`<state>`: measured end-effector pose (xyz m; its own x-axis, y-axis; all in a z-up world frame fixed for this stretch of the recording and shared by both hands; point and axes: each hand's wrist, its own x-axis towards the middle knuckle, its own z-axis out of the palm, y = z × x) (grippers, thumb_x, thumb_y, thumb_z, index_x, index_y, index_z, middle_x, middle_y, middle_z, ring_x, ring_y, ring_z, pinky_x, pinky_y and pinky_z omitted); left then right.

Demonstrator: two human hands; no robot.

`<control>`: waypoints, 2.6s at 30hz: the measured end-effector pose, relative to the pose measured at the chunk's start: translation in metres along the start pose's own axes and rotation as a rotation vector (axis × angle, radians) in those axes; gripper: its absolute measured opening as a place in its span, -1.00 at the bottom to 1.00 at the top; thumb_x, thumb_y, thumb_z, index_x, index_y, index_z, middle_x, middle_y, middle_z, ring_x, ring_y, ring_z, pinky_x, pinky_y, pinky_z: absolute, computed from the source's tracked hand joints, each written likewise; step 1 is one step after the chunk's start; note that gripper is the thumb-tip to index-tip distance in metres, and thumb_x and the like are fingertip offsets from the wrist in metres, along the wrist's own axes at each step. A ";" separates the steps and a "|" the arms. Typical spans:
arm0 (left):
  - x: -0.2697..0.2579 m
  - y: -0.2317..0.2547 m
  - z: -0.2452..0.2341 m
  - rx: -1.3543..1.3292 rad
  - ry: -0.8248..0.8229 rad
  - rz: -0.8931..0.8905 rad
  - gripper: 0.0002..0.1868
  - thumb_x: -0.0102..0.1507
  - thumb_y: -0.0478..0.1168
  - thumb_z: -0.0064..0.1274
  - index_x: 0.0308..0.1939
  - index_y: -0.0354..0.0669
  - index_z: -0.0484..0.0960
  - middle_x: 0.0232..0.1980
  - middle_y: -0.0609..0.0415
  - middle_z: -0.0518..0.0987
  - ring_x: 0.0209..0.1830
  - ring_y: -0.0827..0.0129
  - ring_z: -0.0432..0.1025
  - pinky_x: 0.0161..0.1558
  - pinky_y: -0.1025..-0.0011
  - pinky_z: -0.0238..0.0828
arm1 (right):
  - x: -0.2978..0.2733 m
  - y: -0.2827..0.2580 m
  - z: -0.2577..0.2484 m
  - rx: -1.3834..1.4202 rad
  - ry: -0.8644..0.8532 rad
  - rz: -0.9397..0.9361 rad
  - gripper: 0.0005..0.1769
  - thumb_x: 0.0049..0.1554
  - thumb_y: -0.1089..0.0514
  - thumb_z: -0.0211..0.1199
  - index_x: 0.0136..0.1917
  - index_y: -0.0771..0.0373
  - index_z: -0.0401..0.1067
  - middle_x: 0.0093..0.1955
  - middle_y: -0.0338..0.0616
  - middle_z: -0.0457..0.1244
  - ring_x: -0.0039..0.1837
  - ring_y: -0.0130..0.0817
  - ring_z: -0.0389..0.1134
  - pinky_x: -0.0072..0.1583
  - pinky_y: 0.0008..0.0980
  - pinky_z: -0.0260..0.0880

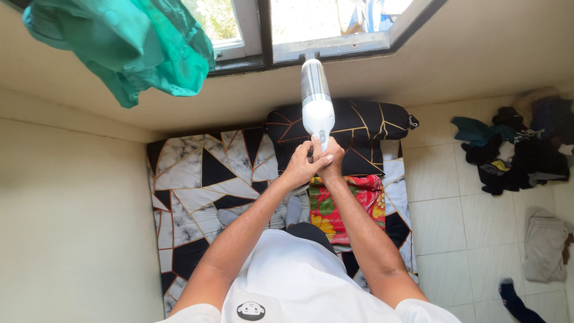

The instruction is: The person uses a handheld vacuum cleaner to clean a long black pillow, a folded red patterned textile, and a green curtain hanging by a window. The person moves the vacuum over each item's surface in a bedroom setting.

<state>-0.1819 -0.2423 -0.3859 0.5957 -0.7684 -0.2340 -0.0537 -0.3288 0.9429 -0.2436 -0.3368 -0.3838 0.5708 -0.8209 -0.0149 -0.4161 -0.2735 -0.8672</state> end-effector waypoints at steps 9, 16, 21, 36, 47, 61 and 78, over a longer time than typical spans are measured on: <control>0.032 0.040 0.039 0.055 0.012 0.055 -0.15 0.13 0.34 0.21 0.13 -0.39 0.53 0.03 -0.29 0.52 0.02 0.05 0.48 0.04 0.19 0.45 | 0.036 0.015 -0.042 -0.006 0.069 0.054 -0.50 0.24 -0.16 0.21 -0.18 0.35 0.52 -0.32 -0.02 0.42 -0.23 -0.21 0.52 -0.17 -0.25 0.48; 0.061 0.060 0.064 0.085 -0.043 0.040 -0.09 0.13 0.40 0.15 0.13 -0.41 0.55 0.05 -0.34 0.53 0.00 0.01 0.53 0.02 0.17 0.52 | 0.062 0.024 -0.072 -0.071 0.116 0.093 -0.44 0.25 -0.19 0.20 -0.23 0.40 0.49 -0.35 0.01 0.40 -0.27 -0.21 0.49 -0.20 -0.26 0.45; 0.082 0.063 0.087 0.093 -0.086 0.041 -0.08 0.15 0.42 0.13 0.13 -0.44 0.56 0.04 -0.37 0.54 0.00 -0.01 0.55 0.01 0.16 0.54 | 0.077 0.040 -0.088 -0.029 0.162 0.129 -0.45 0.23 -0.19 0.20 -0.24 0.38 0.50 -0.35 0.01 0.40 -0.27 -0.20 0.50 -0.18 -0.23 0.46; 0.065 0.085 0.084 -0.280 -0.296 0.027 -0.19 0.26 0.20 0.14 0.37 -0.36 0.39 0.26 -0.21 0.52 0.25 0.09 0.45 0.25 0.22 0.39 | 0.063 0.013 -0.112 -0.173 0.260 -0.100 -0.54 0.26 -0.11 0.24 -0.16 0.39 0.44 -0.30 0.15 0.36 -0.20 0.10 0.47 -0.16 -0.09 0.46; 0.039 0.131 0.068 -0.346 -0.343 0.048 -0.09 0.21 0.19 0.17 0.50 -0.20 0.26 0.31 -0.16 0.48 0.19 0.12 0.48 0.24 0.20 0.41 | 0.050 -0.034 -0.138 -0.200 0.356 -0.218 -0.55 0.28 -0.07 0.30 -0.21 0.34 0.36 -0.37 0.07 0.33 -0.29 -0.02 0.47 -0.25 -0.16 0.43; 0.010 0.161 0.079 -0.372 -0.315 0.282 -0.13 0.27 0.11 0.19 0.53 -0.20 0.21 0.46 -0.15 0.25 0.47 0.10 0.26 0.36 0.14 0.40 | 0.033 -0.069 -0.175 -0.166 0.493 -0.346 -0.62 0.29 0.00 0.31 -0.18 0.34 0.38 -0.38 0.02 0.31 -0.33 -0.11 0.43 -0.26 -0.21 0.40; -0.004 0.303 0.017 0.112 0.178 0.762 -0.18 0.28 0.18 0.19 0.44 -0.30 0.37 0.32 -0.20 0.44 0.27 0.07 0.48 0.21 0.22 0.56 | 0.073 -0.201 -0.206 0.158 0.511 -0.616 -0.61 0.37 -0.02 0.18 -0.14 0.34 0.41 -0.40 -0.10 0.25 -0.37 -0.29 0.36 -0.28 -0.31 0.35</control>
<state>-0.2142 -0.3480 -0.1033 0.4813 -0.7078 0.5171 -0.5731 0.1922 0.7966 -0.2640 -0.4445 -0.1081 0.2551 -0.6844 0.6830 -0.0062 -0.7076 -0.7066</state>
